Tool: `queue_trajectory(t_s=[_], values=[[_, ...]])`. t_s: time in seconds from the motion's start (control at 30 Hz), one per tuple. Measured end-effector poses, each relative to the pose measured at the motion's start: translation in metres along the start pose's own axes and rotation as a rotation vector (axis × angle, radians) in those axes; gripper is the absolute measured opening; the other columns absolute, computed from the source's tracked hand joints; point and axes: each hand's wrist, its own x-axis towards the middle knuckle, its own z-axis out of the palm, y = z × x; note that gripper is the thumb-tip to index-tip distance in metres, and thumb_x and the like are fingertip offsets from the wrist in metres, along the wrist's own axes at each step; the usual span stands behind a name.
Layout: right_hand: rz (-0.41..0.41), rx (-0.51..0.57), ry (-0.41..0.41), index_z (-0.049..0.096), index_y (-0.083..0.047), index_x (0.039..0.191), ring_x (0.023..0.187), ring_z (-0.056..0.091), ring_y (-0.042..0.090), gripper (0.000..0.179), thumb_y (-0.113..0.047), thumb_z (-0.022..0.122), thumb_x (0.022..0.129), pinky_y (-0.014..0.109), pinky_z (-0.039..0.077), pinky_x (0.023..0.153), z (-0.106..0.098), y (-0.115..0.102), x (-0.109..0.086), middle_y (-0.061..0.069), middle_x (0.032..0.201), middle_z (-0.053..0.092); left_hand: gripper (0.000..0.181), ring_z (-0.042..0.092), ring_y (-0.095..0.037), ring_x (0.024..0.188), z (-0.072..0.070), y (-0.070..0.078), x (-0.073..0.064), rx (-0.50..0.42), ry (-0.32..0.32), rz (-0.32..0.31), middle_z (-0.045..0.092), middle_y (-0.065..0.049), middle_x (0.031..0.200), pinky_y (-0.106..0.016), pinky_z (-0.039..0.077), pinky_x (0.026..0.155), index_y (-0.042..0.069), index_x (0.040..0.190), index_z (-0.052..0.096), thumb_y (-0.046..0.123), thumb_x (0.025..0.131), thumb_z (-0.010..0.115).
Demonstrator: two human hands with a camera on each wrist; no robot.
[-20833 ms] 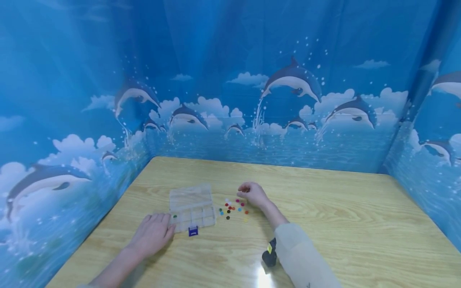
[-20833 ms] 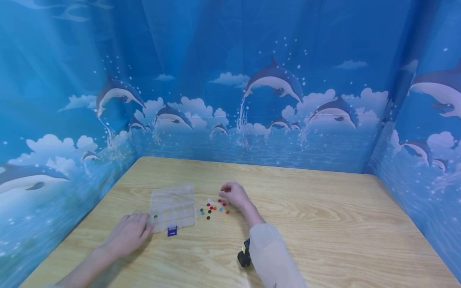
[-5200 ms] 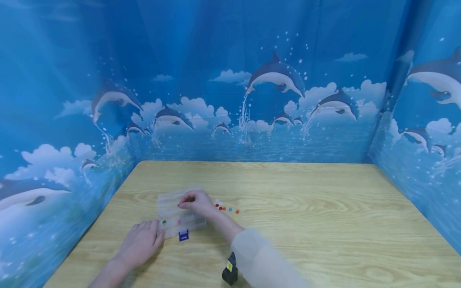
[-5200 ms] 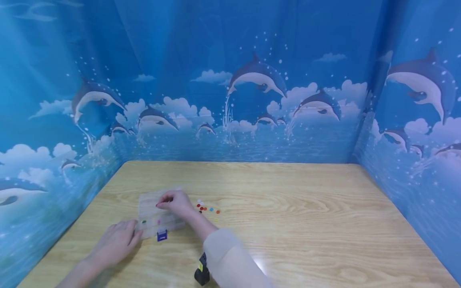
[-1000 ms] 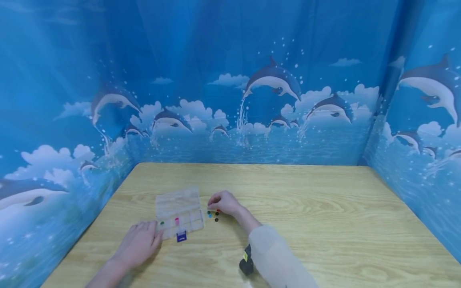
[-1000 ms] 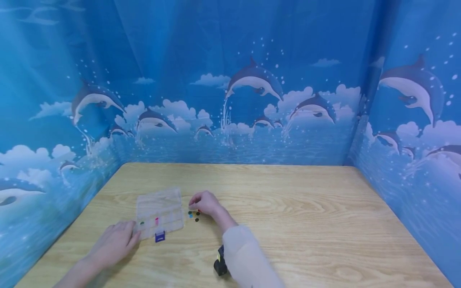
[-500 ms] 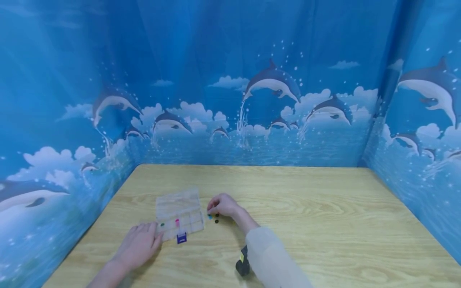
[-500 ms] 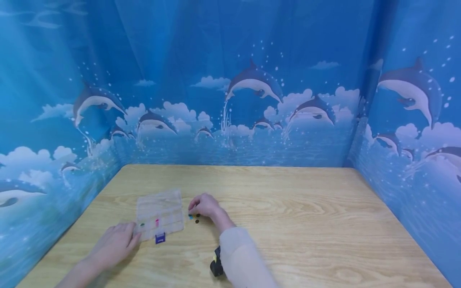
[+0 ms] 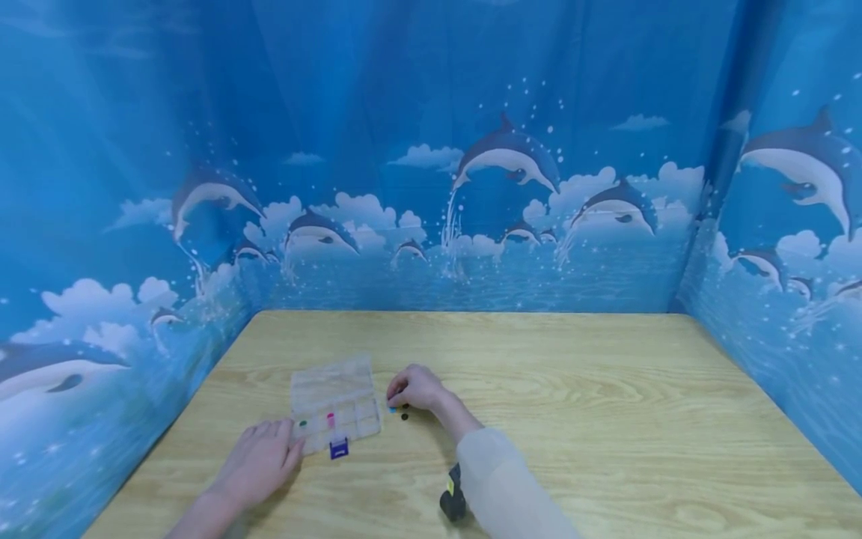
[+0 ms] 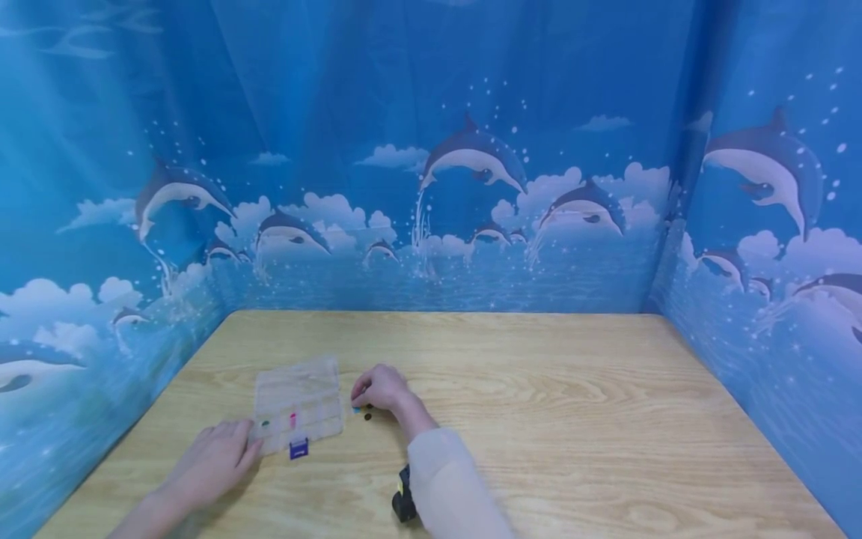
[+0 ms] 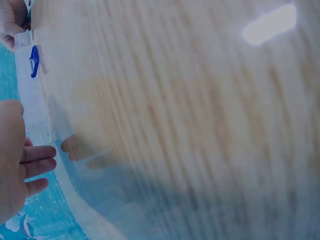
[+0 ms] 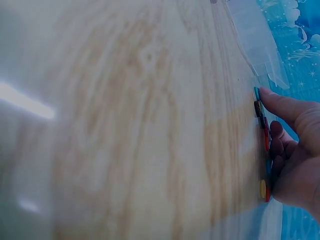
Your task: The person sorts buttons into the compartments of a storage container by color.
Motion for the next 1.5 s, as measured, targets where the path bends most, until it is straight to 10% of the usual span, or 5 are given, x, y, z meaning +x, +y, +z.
queue_trajectory(t_s=[0.57,0.93,1.5], values=[[-0.021,-0.091,-0.012,0.071,-0.01,0.073,0.058,0.05,0.005,0.007,-0.012,0.072,0.08,0.019,0.041,0.057,0.001,-0.002,0.0,-0.009,0.064,0.062,0.019,0.057,-0.026,0.079,-0.001,-0.001,-0.001,0.003,-0.027,-0.011,0.053,-0.004,0.075,-0.046,0.044,0.075,0.009,0.085,0.05,0.026,0.092,0.053],[-0.01,0.125,-0.05,0.068,-0.001,0.077,0.056,0.046,0.008,0.006,-0.006,0.068,0.081,0.019,0.037,0.052,-0.005,0.004,-0.001,-0.001,0.065,0.06,0.018,0.058,-0.03,0.084,0.003,-0.003,-0.002,-0.005,0.005,-0.001,0.057,-0.008,0.079,-0.048,0.044,0.078,0.008,0.086,0.051,0.025,0.091,0.054],[-0.012,0.173,0.061,0.066,-0.007,0.085,0.077,0.052,0.014,0.011,-0.017,0.064,0.087,0.028,0.045,0.064,-0.025,0.002,-0.002,0.002,0.091,0.057,0.018,0.057,-0.027,0.077,0.002,-0.003,0.0,0.011,0.076,0.034,0.054,-0.006,0.074,-0.046,0.045,0.074,0.007,0.083,0.05,0.023,0.089,0.057]])
